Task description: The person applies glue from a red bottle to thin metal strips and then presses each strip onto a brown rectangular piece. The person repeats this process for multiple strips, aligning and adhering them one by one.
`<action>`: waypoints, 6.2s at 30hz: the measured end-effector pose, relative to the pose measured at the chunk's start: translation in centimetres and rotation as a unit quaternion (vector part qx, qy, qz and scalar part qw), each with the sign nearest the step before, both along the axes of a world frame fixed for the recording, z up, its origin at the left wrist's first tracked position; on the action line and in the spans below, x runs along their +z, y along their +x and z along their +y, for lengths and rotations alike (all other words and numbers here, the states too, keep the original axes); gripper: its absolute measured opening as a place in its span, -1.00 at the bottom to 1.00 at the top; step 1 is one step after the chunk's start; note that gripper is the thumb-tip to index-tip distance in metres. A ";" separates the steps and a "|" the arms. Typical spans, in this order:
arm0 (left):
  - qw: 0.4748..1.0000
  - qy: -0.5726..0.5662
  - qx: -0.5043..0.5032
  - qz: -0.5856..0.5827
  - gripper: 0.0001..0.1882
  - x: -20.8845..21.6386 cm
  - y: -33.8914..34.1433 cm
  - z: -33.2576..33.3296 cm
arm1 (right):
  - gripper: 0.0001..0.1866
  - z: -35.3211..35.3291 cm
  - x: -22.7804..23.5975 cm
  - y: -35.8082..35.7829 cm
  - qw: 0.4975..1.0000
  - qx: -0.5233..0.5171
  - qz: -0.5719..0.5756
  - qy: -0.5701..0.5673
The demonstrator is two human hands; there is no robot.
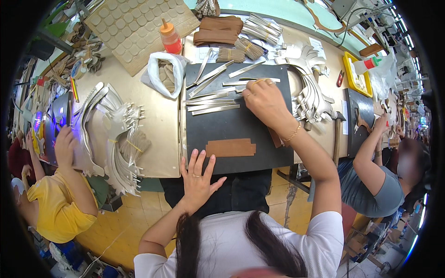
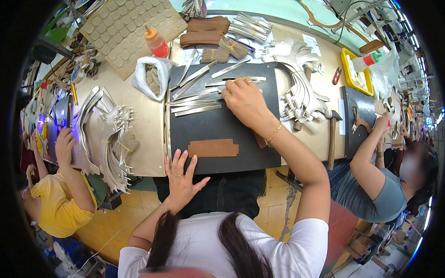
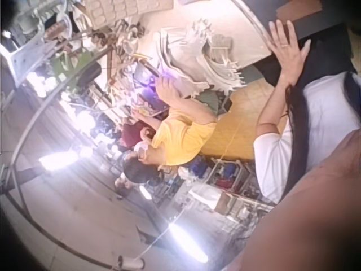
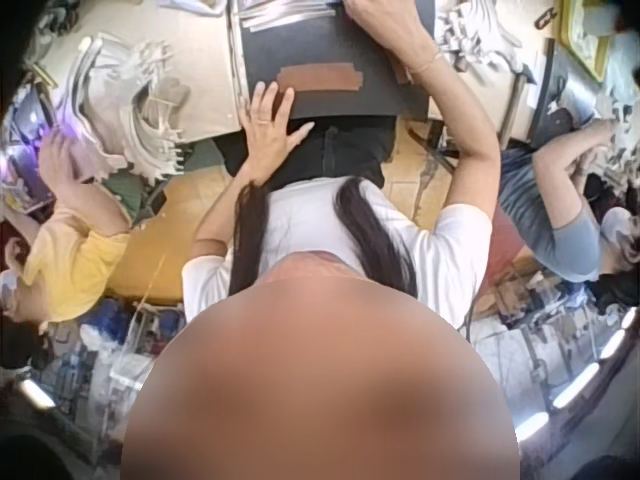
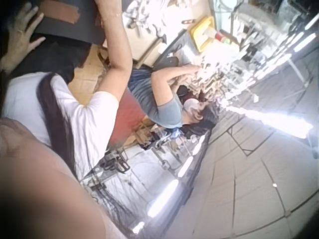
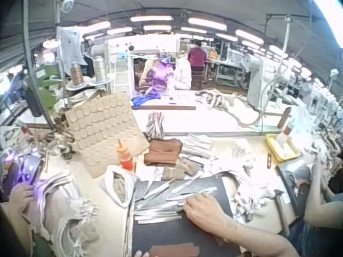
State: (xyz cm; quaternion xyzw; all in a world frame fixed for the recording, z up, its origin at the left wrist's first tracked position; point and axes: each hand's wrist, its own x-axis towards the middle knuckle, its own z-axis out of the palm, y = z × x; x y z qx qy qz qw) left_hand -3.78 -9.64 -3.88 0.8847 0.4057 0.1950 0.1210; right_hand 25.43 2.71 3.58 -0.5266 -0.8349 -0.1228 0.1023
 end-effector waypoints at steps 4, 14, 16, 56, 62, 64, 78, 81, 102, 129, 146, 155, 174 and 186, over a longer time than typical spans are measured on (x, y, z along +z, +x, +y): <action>1.000 0.010 0.001 0.005 -0.10 -0.1 0.0 0.0 | -0.87 -1.7 2.9 0.9 0.959 -0.086 0.271 0.007; 1.000 0.025 -0.016 0.008 -0.09 -0.1 -0.2 0.1 | -0.80 -8.7 0.5 -0.9 0.373 -0.024 0.918 -0.131; 1.000 0.008 -0.021 -0.004 -0.13 -0.1 -0.4 0.2 | -0.77 -9.6 -0.4 -1.4 0.325 -0.026 0.935 -0.141; 1.000 -0.014 -0.016 -0.021 -0.18 0.3 -1.0 0.3 | -0.89 -12.3 -3.7 -6.3 0.732 -0.177 0.609 -0.248; 1.000 -0.001 -0.023 0.000 -0.24 0.3 -1.0 0.5 | -0.90 -12.3 -3.6 -6.3 0.749 -0.175 0.592 -0.240; 1.000 0.002 -0.022 0.006 -0.25 0.7 -0.9 0.5 | -0.91 -12.3 -3.5 -6.3 0.752 -0.178 0.588 -0.238; 0.992 -0.014 0.024 0.123 -0.10 2.6 1.3 0.1 | -0.84 -11.8 -0.8 -4.7 0.691 -0.328 0.560 -0.319; 0.990 -0.001 0.035 0.138 -0.02 2.4 1.8 0.2 | -0.84 -11.4 -0.8 -4.6 0.701 -0.332 0.539 -0.329; 0.965 -0.022 0.030 0.258 0.00 4.6 5.2 0.6 | -0.79 -12.0 -1.6 -5.3 0.932 -0.228 0.251 -0.130; 0.998 -0.052 0.012 0.029 -0.26 2.1 -1.1 -0.8 | -0.68 -11.6 -3.7 -8.4 0.973 -0.010 0.227 -0.038; 0.996 0.046 -0.041 0.064 -0.45 1.4 -2.0 0.0 | -0.81 -10.4 -3.7 -7.0 0.969 0.112 0.218 -0.033; 0.998 0.027 -0.031 0.047 -0.22 0.5 -1.6 -0.3 | -0.84 -12.3 0.7 -4.8 0.827 -0.132 0.531 -0.128; 0.992 -0.017 -0.002 0.122 -0.03 0.9 -0.7 -0.6 | -0.95 1.0 -1.3 2.0 0.998 0.016 0.058 0.009; 0.997 -0.042 0.003 0.070 -0.05 1.3 -0.7 -1.0 | -0.79 -4.4 4.9 -0.9 0.921 -0.108 0.375 0.007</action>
